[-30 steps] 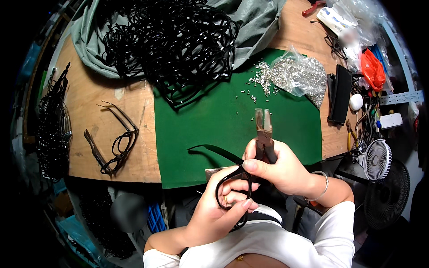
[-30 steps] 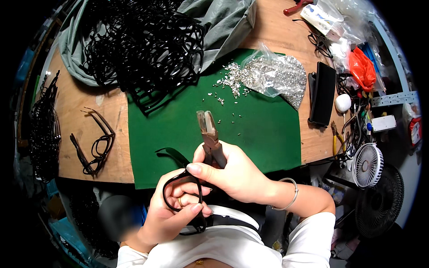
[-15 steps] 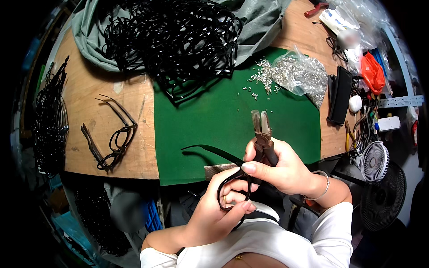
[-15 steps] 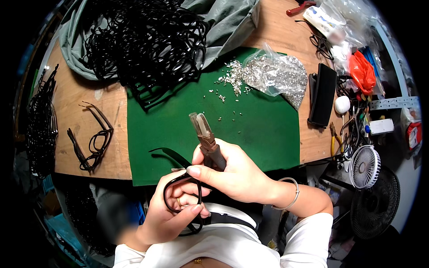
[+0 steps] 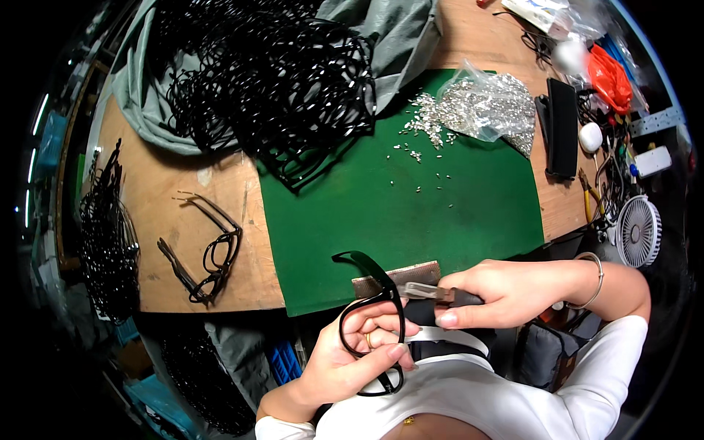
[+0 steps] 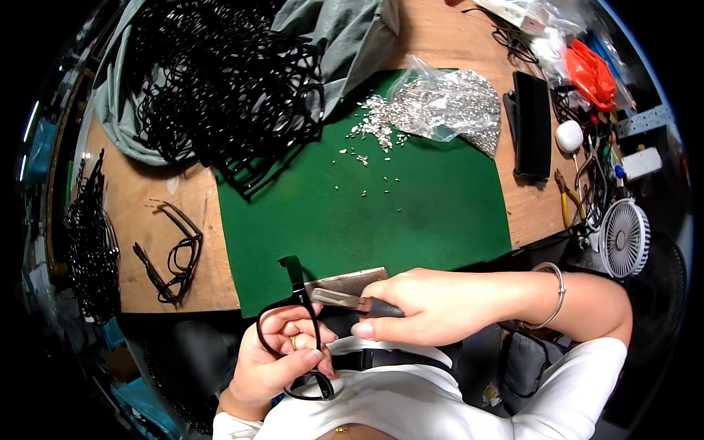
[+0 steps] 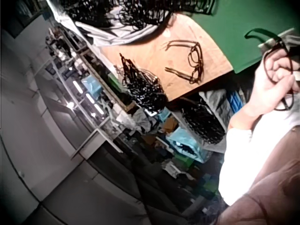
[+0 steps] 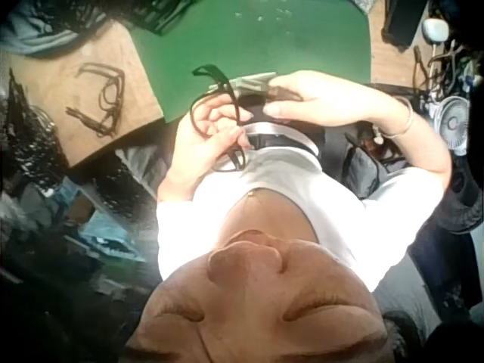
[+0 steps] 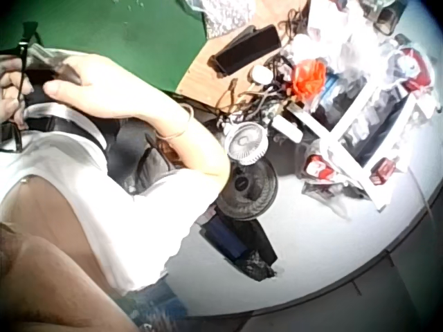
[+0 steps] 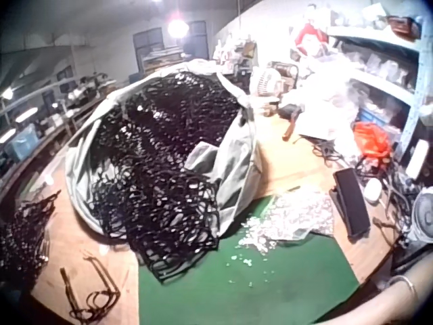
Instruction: The person repeatedly picks up black eyeglass frames from a large bag and uses pliers to press or adjust the frame arms. Finished frames are placed on the table. The task continues in a repetitive cycle throughout the clip.
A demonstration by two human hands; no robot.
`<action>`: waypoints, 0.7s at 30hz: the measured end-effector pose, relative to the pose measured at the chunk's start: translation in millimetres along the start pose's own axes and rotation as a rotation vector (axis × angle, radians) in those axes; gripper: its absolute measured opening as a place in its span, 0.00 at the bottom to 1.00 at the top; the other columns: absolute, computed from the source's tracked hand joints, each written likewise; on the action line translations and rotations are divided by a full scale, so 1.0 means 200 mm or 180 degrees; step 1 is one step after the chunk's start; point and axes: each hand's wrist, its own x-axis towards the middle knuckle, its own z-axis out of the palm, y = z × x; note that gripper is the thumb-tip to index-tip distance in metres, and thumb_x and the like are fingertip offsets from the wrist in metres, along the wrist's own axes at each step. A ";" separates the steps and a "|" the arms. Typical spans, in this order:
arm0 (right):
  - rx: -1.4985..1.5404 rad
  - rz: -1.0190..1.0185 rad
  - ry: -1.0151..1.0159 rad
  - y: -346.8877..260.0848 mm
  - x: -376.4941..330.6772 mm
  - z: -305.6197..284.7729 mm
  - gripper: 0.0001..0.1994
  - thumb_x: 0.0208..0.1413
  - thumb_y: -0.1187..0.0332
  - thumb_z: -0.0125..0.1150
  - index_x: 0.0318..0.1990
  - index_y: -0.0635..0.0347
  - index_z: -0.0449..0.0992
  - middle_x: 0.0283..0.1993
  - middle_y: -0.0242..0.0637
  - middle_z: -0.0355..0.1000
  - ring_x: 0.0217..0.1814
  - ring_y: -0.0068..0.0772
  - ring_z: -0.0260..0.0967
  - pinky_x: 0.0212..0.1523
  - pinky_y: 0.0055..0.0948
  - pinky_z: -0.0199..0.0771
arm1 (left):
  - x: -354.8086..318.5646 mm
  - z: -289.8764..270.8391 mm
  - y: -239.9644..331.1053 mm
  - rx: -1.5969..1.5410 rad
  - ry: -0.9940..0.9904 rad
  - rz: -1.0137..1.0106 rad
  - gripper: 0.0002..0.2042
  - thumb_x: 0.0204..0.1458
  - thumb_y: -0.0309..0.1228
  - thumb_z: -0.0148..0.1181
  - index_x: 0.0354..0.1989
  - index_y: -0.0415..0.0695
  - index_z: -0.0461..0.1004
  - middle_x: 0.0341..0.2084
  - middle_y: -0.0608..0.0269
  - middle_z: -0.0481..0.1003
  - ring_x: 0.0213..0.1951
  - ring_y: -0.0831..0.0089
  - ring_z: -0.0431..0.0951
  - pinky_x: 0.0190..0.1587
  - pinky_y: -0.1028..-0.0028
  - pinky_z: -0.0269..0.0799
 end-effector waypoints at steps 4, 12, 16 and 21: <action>-0.0422 -0.0675 0.0340 0.04 0.02 0.02 0.20 0.54 0.54 0.45 0.36 0.67 0.66 0.18 0.44 0.65 0.20 0.35 0.65 0.23 0.32 0.63 | 0.01 0.00 0.00 0.0171 -0.0142 -0.0029 0.21 0.49 0.16 0.46 0.53 0.39 0.56 0.40 0.51 0.67 0.33 0.71 0.74 0.36 0.77 0.69; -0.0998 -0.0220 0.0620 -0.04 0.04 0.03 0.18 0.52 0.58 0.50 0.29 0.71 0.69 0.16 0.50 0.66 0.20 0.48 0.66 0.24 0.37 0.67 | 0.00 -0.01 -0.03 0.0201 -0.0057 -0.0014 0.21 0.49 0.16 0.46 0.52 0.41 0.55 0.41 0.49 0.67 0.33 0.71 0.74 0.37 0.74 0.69; -0.1245 -0.0223 0.0853 -0.03 0.03 0.05 0.17 0.50 0.60 0.52 0.30 0.71 0.70 0.17 0.51 0.67 0.21 0.51 0.67 0.26 0.38 0.68 | -0.01 0.03 -0.03 0.0210 0.0090 -0.0050 0.21 0.49 0.16 0.47 0.52 0.41 0.55 0.41 0.49 0.67 0.32 0.71 0.74 0.36 0.74 0.69; -0.0018 -0.0101 -0.0294 0.03 0.01 -0.08 0.21 0.52 0.52 0.49 0.34 0.67 0.68 0.26 0.42 0.68 0.28 0.32 0.66 0.30 0.30 0.64 | 0.03 0.05 -0.02 0.0155 0.0024 -0.0087 0.21 0.49 0.17 0.47 0.52 0.41 0.55 0.41 0.49 0.66 0.31 0.71 0.74 0.36 0.75 0.70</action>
